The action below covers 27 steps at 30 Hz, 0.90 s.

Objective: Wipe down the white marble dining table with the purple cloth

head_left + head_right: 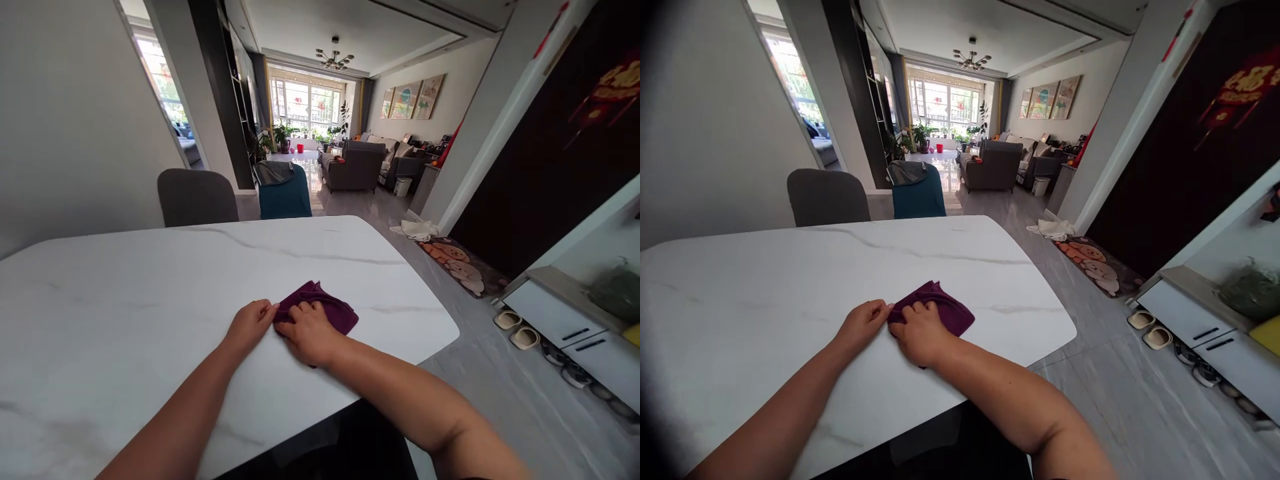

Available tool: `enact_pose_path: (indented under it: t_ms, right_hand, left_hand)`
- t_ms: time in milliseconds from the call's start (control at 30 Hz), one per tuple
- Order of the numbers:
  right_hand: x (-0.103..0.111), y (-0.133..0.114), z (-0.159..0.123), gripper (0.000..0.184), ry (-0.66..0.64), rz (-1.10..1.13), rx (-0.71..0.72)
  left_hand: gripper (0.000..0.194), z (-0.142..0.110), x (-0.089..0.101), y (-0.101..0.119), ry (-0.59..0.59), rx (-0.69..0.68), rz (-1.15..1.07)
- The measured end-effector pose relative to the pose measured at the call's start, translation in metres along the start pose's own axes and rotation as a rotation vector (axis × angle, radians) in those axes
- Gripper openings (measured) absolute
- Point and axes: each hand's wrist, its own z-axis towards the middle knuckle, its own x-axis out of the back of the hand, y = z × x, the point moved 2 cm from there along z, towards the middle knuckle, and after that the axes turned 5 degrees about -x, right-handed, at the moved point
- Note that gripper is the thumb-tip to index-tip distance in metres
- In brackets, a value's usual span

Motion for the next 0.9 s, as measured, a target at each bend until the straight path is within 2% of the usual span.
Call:
enact_pose_path:
  t_ms: [100, 167, 300, 400, 500, 567, 667, 800, 900]
  right_hand:
    - [0.002, 0.017, -0.021, 0.032, 0.020, 0.042, -0.020]
    - [0.003, 0.044, -0.044, 0.031, 0.049, 0.097, -0.098]
    - [0.012, 0.125, -0.100, 0.033, 0.106, 0.096, -0.356]
    - [0.020, 0.183, -0.141, 0.034, 0.115, 0.006, -0.589]
    - [0.022, 0.210, -0.167, 0.034, 0.152, -0.074, -0.767]
    - [0.019, 0.207, -0.169, 0.034, 0.180, -0.121, -0.831]
    - [0.011, 0.175, -0.149, 0.033, 0.200, -0.137, -0.793]
    - [0.000, 0.100, -0.096, 0.028, 0.185, -0.036, -0.555]
    - [-0.007, 0.036, -0.051, 0.026, 0.152, 0.043, -0.364]
  left_hand:
    - [0.043, -0.002, 0.002, 0.001, 0.017, 0.000, 0.013]
    - [0.039, -0.005, 0.003, 0.004, 0.023, 0.012, 0.001]
    - [0.028, -0.008, 0.007, 0.011, 0.052, 0.060, -0.073]
    - [0.025, -0.010, 0.012, 0.013, 0.108, 0.160, -0.214]
    - [0.033, -0.012, 0.015, 0.013, 0.175, 0.258, -0.379]
    - [0.039, -0.014, 0.015, 0.011, 0.198, 0.280, -0.453]
    - [0.045, -0.014, 0.014, 0.009, 0.209, 0.281, -0.539]
    - [0.049, -0.014, 0.012, 0.006, 0.223, 0.283, -0.643]
    - [0.040, -0.014, 0.011, 0.000, 0.225, 0.297, -0.658]
